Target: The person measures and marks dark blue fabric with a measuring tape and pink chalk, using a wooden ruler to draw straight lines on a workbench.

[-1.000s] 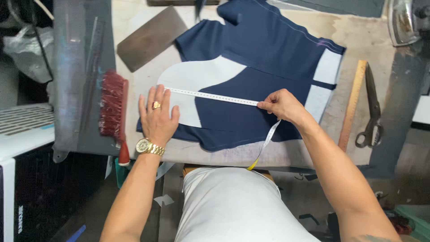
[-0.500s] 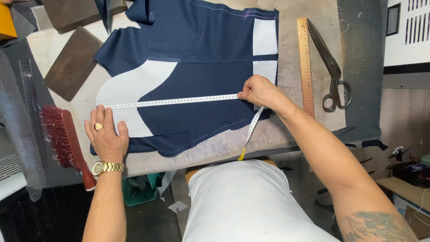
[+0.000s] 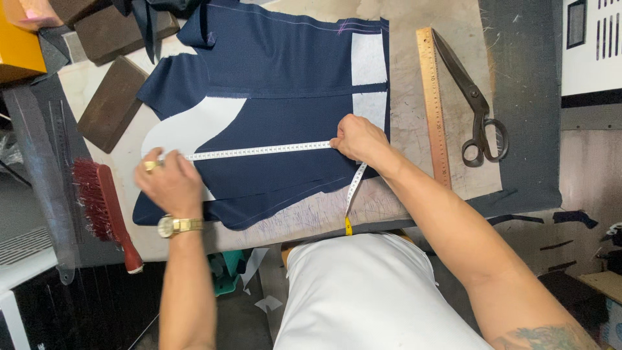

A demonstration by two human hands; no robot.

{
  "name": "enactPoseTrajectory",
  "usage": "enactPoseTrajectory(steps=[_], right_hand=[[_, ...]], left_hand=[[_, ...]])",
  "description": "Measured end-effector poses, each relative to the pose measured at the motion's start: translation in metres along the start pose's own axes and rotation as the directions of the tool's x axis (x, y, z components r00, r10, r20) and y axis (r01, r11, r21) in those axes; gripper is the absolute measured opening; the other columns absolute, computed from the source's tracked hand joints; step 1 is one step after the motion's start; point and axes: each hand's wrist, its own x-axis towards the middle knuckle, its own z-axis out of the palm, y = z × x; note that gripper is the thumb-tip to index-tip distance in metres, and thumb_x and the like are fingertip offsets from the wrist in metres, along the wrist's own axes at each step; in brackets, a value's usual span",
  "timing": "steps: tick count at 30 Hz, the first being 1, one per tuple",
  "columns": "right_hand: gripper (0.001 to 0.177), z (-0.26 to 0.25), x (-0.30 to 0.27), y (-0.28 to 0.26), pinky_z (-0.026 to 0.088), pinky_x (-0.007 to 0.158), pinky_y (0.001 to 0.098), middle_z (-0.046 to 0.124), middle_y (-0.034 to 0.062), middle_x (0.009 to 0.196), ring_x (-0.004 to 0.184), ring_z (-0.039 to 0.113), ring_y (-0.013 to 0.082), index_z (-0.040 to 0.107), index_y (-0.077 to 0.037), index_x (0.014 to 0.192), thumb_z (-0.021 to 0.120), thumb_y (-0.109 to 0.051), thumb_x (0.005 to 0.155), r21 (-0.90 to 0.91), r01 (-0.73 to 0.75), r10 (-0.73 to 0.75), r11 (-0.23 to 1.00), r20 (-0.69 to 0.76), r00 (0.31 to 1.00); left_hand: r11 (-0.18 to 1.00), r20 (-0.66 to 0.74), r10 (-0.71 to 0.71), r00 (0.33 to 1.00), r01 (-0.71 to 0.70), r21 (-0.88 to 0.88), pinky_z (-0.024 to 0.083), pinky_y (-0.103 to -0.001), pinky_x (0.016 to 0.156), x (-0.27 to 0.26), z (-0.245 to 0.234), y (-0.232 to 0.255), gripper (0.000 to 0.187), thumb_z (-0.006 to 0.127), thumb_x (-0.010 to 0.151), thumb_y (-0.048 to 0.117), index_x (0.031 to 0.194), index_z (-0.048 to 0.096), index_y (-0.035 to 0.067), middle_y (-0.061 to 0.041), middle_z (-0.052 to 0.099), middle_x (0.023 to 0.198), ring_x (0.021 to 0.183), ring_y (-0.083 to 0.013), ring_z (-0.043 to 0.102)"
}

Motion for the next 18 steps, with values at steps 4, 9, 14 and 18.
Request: enactPoseTrajectory(steps=[4, 9, 14, 18], right_hand=[[0.022, -0.001, -0.002, 0.0, 0.057, 0.075, 0.049, 0.072, 0.0175, 0.08, 0.088, 0.074, 0.0386, 0.072, -0.011, 0.075, 0.073, -0.029, 0.086, 0.001, -0.002, 0.002, 1.0, 0.027, 1.0], [0.025, -0.003, 0.005, 0.003, 0.057, 0.079, 0.0522, 0.073, 0.0198, 0.088, 0.095, 0.073, 0.0405, 0.072, -0.01, 0.077, 0.073, -0.034, 0.087, -0.048, -0.008, 0.01, 0.999, 0.06, 0.998], [0.025, -0.018, -0.015, 0.017, 0.056, 0.081, 0.0474, 0.072, 0.014, 0.075, 0.091, 0.073, 0.0398, 0.073, -0.006, 0.077, 0.075, -0.029, 0.086, 0.078, 0.103, -0.108, 0.992, 0.064, 0.992], [0.022, -0.033, -0.019, 0.048, 0.058, 0.085, 0.0435, 0.075, 0.0059, 0.071, 0.093, 0.074, 0.0314, 0.075, -0.012, 0.078, 0.074, -0.032, 0.085, 0.106, 0.052, -0.062, 0.993, 0.093, 0.994]], left_hand=[[0.829, -0.125, 0.214, 0.969, -0.248, -0.501, 0.049, -0.046, 0.085, 0.005, -0.036, 0.164, 0.024, 0.068, 0.088, 0.004, 0.11, 0.073, 0.009, -0.013, 0.067, 0.106, 0.1, -0.0341, 0.065], [0.718, -0.128, 0.424, 0.897, -0.419, -0.555, 0.048, -0.041, 0.081, -0.007, -0.039, 0.241, 0.028, 0.068, 0.08, 0.007, 0.107, 0.073, 0.006, -0.011, 0.065, 0.105, 0.1, -0.0305, 0.063], [0.733, -0.128, 0.423, 0.897, -0.422, -0.533, 0.044, -0.041, 0.083, -0.008, -0.029, 0.241, 0.021, 0.062, 0.09, 0.009, 0.107, 0.074, 0.01, -0.007, 0.065, 0.104, 0.102, -0.0283, 0.062], [0.73, -0.136, 0.418, 0.898, -0.421, -0.538, 0.044, -0.042, 0.084, -0.003, -0.035, 0.243, 0.021, 0.062, 0.089, 0.007, 0.106, 0.074, 0.009, -0.007, 0.066, 0.105, 0.101, -0.0286, 0.063]])
